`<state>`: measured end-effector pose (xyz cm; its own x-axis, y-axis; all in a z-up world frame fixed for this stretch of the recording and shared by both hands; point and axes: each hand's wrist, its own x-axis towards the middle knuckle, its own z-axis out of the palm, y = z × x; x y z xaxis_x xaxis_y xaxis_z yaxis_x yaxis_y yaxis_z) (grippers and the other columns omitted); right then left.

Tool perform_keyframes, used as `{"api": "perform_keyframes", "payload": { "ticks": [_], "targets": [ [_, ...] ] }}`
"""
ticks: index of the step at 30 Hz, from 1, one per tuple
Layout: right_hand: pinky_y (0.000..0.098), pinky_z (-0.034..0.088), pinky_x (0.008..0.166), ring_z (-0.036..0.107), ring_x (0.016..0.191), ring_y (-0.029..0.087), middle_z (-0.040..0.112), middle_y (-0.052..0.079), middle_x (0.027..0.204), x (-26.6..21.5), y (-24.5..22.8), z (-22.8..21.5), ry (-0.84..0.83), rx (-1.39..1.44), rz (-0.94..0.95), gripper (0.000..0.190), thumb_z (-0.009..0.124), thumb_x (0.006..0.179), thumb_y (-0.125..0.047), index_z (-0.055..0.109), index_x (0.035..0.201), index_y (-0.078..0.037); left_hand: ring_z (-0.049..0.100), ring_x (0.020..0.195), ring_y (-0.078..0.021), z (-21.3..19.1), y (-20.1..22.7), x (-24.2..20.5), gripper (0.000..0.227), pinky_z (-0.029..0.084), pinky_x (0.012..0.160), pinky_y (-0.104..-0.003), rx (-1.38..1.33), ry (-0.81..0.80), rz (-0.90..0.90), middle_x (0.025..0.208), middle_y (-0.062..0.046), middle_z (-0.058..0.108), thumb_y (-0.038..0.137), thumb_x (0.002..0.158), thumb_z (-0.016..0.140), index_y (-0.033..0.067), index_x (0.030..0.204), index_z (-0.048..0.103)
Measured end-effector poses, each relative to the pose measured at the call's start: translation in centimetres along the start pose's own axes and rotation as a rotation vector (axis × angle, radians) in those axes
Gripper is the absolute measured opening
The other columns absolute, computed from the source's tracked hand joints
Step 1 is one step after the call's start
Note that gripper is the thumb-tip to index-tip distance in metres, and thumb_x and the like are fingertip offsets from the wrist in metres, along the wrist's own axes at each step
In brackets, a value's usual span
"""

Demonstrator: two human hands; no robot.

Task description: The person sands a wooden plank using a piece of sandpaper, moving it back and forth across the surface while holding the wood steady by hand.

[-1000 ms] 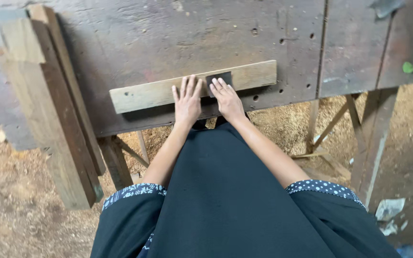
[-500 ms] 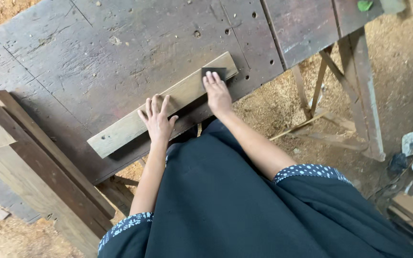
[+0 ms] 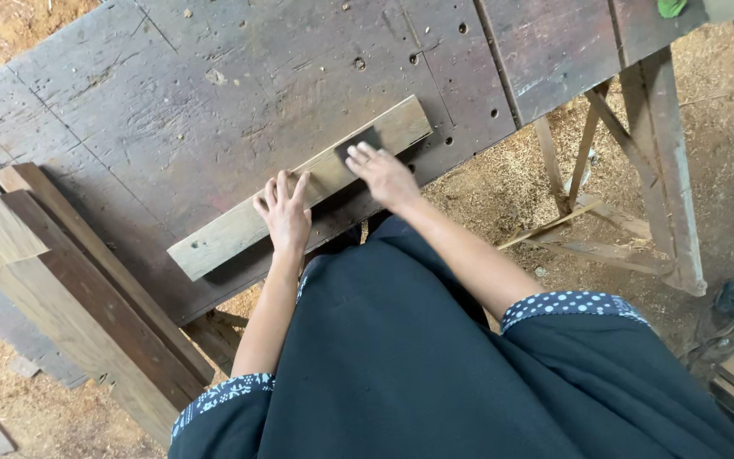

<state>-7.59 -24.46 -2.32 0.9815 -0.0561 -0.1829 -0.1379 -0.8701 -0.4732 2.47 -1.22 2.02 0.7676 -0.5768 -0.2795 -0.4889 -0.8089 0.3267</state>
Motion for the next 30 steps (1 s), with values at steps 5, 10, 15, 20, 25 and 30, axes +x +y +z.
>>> {"api": "perform_keyframes", "payload": {
  "ticks": [5, 10, 15, 20, 25, 30],
  "targets": [
    [0.0442, 0.029, 0.124, 0.037, 0.153, 0.027, 0.045, 0.010, 0.163, 1.0, 2.6, -0.6, 0.291, -0.063, 0.301, 0.045, 0.040, 0.108, -0.001, 0.057, 0.149, -0.008, 0.036, 0.144, -0.0357, 0.7, 0.2, 0.2, 0.081, 0.023, 0.117, -0.071, 0.005, 0.024, -0.014, 0.154, -0.011, 0.041, 0.001, 0.073, 0.077, 0.0270, 0.146, 0.054],
    [0.0430, 0.034, 0.121, 0.042, 0.149, 0.025, 0.051, 0.008, 0.156, -0.7, -0.7, -1.1, 0.067, 0.037, -0.005, 0.049, 0.044, 0.097, -0.004, 0.062, 0.142, -0.008, 0.033, 0.147, -0.0373, 1.4, 0.2, 0.1, 0.084, 0.017, 0.118, -0.073, -0.023, 0.021, -0.037, 0.156, -0.010, 0.040, -0.002, 0.071, 0.076, 0.0261, 0.147, 0.054],
    [0.0437, 0.034, 0.120, 0.041, 0.148, 0.028, 0.049, 0.012, 0.157, 0.4, 3.3, -3.3, 0.276, -0.084, 0.269, 0.042, 0.045, 0.104, -0.008, 0.061, 0.143, -0.005, 0.030, 0.146, -0.0398, 1.0, 0.2, 0.2, 0.086, 0.014, 0.117, -0.075, -0.120, -0.009, -0.061, 0.155, -0.012, 0.038, 0.005, 0.068, 0.082, 0.0239, 0.146, 0.052],
    [0.0440, 0.036, 0.118, 0.043, 0.145, 0.024, 0.053, 0.008, 0.154, -1.4, 2.3, -1.5, 0.117, -0.031, -0.012, 0.050, 0.038, 0.098, -0.003, 0.065, 0.140, -0.011, 0.030, 0.146, -0.0402, 0.5, 0.5, 0.7, 0.084, 0.015, 0.117, -0.075, -0.118, -0.024, -0.070, 0.157, -0.013, 0.036, 0.015, 0.072, 0.087, 0.0242, 0.148, 0.052],
    [0.0408, 0.035, 0.127, 0.040, 0.153, 0.024, 0.050, 0.008, 0.161, -0.2, 5.1, -1.1, 0.282, -0.209, 0.235, 0.044, 0.038, 0.110, -0.004, 0.059, 0.148, -0.008, 0.030, 0.147, -0.0392, 0.8, 0.5, 0.4, 0.083, 0.015, 0.117, -0.075, -0.121, -0.026, -0.085, 0.158, -0.012, 0.036, 0.016, 0.073, 0.087, 0.0251, 0.147, 0.053],
    [0.0459, 0.040, 0.113, 0.048, 0.142, 0.025, 0.058, 0.007, 0.149, -1.0, -0.2, -1.2, 0.120, -0.082, -0.110, 0.045, 0.047, 0.095, -0.008, 0.066, 0.136, -0.012, 0.029, 0.149, -0.0371, 0.4, 0.8, 0.6, 0.081, 0.014, 0.119, -0.072, -0.118, -0.080, -0.127, 0.157, -0.010, 0.038, 0.013, 0.074, 0.085, 0.0250, 0.147, 0.053]
  ]
}}
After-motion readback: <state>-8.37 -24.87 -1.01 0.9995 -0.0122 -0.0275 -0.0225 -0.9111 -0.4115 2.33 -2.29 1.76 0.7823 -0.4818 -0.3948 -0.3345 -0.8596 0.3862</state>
